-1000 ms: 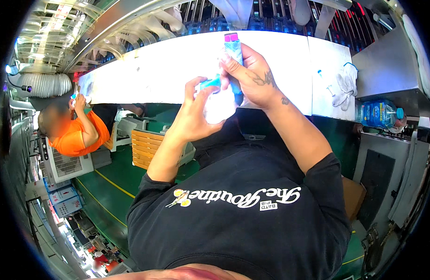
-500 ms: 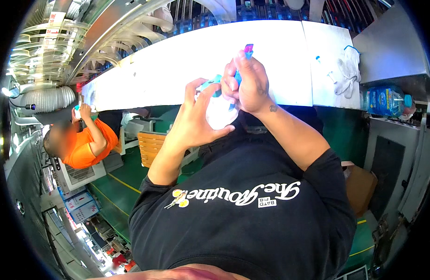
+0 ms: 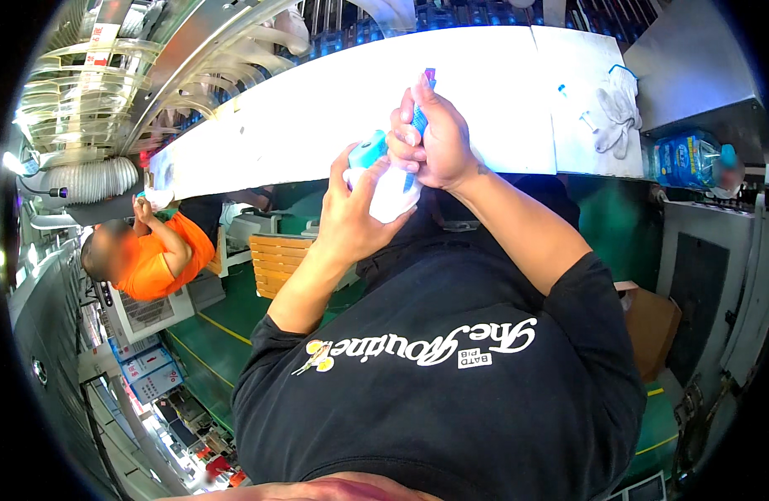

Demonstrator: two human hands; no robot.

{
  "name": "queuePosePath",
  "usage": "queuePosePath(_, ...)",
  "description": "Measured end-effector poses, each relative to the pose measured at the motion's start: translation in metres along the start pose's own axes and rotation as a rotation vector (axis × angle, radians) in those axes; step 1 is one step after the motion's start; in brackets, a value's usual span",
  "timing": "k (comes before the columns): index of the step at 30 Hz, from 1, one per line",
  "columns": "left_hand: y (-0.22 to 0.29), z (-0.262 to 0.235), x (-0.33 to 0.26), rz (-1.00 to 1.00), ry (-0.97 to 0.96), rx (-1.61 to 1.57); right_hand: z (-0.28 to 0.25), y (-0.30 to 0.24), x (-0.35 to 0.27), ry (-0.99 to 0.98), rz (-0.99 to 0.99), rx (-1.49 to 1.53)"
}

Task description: The person assembles white slipper components on a factory workbench. They insert a blue insole into the white slipper base and press the edges to secure the fit. The person handles the slippers one at a time, repeating the insertion and pressing process for multiple units.

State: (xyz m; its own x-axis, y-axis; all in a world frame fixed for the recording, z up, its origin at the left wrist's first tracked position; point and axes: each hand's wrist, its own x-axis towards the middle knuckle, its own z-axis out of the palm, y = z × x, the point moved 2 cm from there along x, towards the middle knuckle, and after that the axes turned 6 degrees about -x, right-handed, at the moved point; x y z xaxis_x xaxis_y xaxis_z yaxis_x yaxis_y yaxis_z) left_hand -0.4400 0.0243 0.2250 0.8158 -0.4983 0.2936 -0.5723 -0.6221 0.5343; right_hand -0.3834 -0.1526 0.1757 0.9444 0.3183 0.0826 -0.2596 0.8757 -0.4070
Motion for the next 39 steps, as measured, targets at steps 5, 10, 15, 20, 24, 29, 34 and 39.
queuePosePath(5,-0.005,0.004,-0.005,0.047,0.074,-0.026,0.006,-0.003,0.005,0.209,0.065,0.065)
queuePosePath(10,-0.011,0.004,-0.008,0.082,0.074,-0.027,-0.004,-0.007,0.006,0.386,0.026,0.076)
queuePosePath(15,-0.008,0.0,-0.004,0.013,0.061,-0.032,0.01,-0.004,0.006,0.361,-0.055,-0.065)
queuePosePath(20,-0.009,0.0,0.003,-0.04,0.078,-0.073,0.021,0.001,0.012,0.435,-0.159,-0.326)
queuePosePath(24,-0.005,0.006,0.012,-0.042,0.089,0.011,0.033,-0.003,0.021,0.518,-0.253,-0.499)
queuePosePath(29,-0.005,-0.003,0.019,-0.044,0.024,-0.002,0.022,-0.011,0.019,0.495,-0.182,-0.298)
queuePosePath(34,0.002,0.002,0.021,-0.053,0.033,0.017,0.019,-0.009,0.017,0.532,-0.201,-0.237)
queuePosePath(39,0.005,-0.001,0.023,-0.098,0.026,0.044,0.025,-0.006,0.02,0.531,-0.249,-0.32)
